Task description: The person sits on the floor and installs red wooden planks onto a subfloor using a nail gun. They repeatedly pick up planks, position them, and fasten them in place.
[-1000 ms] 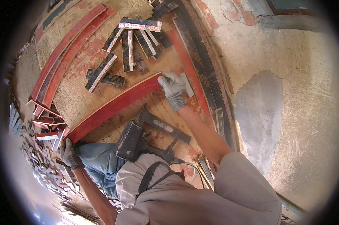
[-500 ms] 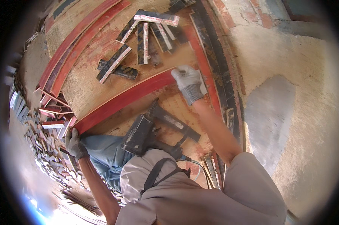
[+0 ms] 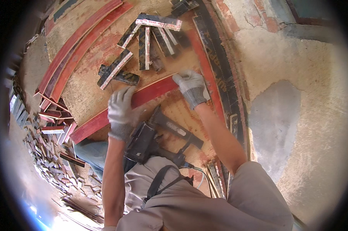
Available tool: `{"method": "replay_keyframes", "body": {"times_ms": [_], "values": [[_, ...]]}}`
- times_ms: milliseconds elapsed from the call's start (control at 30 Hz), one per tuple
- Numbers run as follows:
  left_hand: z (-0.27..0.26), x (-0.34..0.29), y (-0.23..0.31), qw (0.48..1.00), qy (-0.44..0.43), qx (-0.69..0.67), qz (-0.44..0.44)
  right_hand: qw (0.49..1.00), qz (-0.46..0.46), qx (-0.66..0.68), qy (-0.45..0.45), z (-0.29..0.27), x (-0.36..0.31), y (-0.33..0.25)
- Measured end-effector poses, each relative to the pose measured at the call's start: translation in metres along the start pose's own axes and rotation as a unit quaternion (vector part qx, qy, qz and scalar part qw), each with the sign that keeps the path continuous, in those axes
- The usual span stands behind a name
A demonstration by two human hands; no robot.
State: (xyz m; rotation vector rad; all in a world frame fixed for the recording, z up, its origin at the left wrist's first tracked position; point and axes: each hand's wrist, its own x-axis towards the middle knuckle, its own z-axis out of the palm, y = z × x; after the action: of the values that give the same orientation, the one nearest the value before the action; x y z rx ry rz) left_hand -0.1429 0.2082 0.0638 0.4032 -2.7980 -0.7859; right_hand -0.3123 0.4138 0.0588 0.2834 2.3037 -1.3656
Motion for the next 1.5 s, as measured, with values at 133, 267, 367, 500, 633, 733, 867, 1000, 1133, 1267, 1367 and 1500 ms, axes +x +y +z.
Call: {"method": "replay_keyframes", "body": {"times_ms": [133, 267, 367, 500, 633, 733, 867, 1000, 1133, 1267, 1367, 1500], "values": [[0.013, 0.016, 0.011, 0.997, -0.037, -0.058, -0.034, 1.000, -0.017, -0.006, -0.002, 0.000, 0.001, 0.001], [0.012, 0.015, 0.009, 0.995, -0.039, -0.081, -0.045, 0.999, -0.014, -0.032, 0.005, -0.001, 0.004, 0.001], [0.013, 0.016, 0.008, 0.994, -0.049, -0.085, -0.051, 1.000, -0.001, -0.022, -0.005, -0.001, 0.004, -0.001], [0.011, 0.018, 0.010, 0.994, -0.065, -0.065, -0.051, 1.000, -0.005, -0.009, -0.010, 0.000, 0.001, -0.006], [0.009, 0.021, 0.013, 0.995, -0.036, -0.081, -0.046, 1.000, -0.001, -0.013, -0.005, 0.001, 0.001, -0.007], [0.013, 0.026, 0.016, 0.991, -0.012, -0.111, -0.070, 1.000, -0.009, 0.011, -0.007, 0.001, 0.002, -0.006], [0.018, 0.030, 0.021, 0.979, -0.013, -0.151, -0.137, 0.999, -0.030, -0.039, -0.008, 0.001, 0.007, -0.004], [0.019, 0.031, 0.026, 0.979, -0.006, -0.138, -0.152, 0.999, -0.040, 0.015, -0.031, 0.003, 0.011, -0.005], [0.016, 0.033, 0.028, 0.977, -0.025, -0.123, -0.174, 0.991, -0.098, -0.081, -0.041, -0.009, -0.002, -0.013], [0.015, 0.034, 0.027, 0.975, -0.022, -0.125, -0.184, 0.898, -0.309, -0.309, -0.051, -0.028, -0.093, -0.006], [0.016, 0.033, 0.028, 0.975, -0.008, -0.129, -0.178, 0.846, -0.068, -0.456, -0.267, -0.020, -0.175, 0.015], [0.018, 0.029, 0.029, 0.976, 0.009, -0.128, -0.176, 0.844, 0.020, -0.459, -0.278, 0.022, -0.211, 0.047]]}}
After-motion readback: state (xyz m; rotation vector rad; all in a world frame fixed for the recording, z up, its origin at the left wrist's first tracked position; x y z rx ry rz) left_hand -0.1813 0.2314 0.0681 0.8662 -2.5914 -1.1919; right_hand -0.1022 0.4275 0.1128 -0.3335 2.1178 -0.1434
